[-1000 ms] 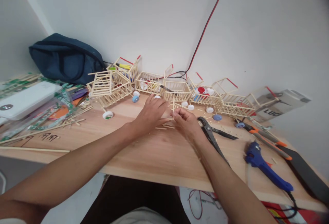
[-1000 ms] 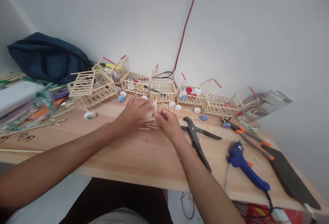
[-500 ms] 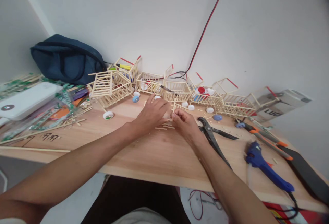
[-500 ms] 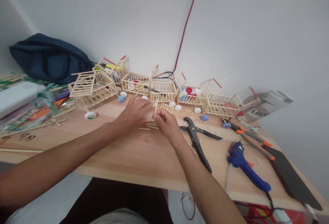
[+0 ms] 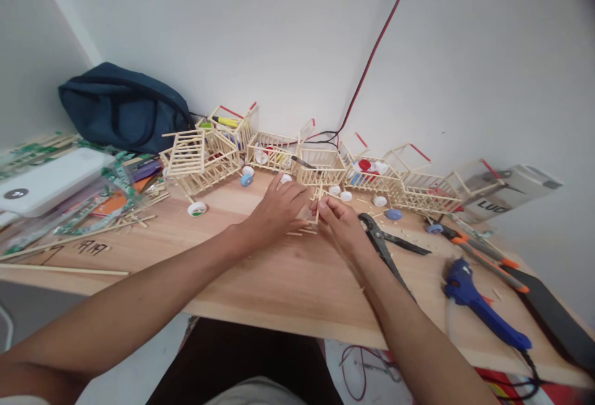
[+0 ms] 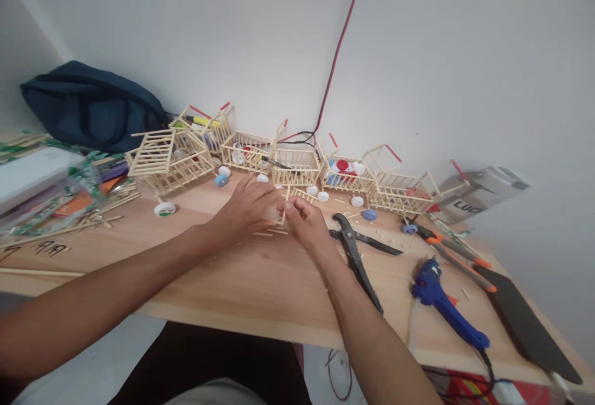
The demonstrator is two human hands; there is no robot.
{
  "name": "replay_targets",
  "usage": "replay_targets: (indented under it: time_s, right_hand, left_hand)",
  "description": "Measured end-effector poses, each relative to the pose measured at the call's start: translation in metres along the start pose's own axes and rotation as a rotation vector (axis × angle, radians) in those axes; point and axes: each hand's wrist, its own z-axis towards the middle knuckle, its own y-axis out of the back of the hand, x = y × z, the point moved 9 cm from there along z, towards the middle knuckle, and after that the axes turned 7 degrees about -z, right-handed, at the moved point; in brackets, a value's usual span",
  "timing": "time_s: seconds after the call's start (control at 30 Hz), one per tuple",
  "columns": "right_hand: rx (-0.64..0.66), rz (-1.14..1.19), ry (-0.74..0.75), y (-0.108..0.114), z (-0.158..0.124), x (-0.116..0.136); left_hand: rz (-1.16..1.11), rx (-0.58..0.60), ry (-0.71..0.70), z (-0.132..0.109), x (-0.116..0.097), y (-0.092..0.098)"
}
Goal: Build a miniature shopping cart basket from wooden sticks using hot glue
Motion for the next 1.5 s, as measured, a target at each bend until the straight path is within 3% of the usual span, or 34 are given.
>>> replay_targets:
  time_s: [1.5]
  right_hand:
    - [0.002,-0.036,-0.026,-0.0044,0.0002,-0.0067]
  left_hand:
    - [0.05,0.042,-0.008,0.0022,-0.0012,-0.0004]
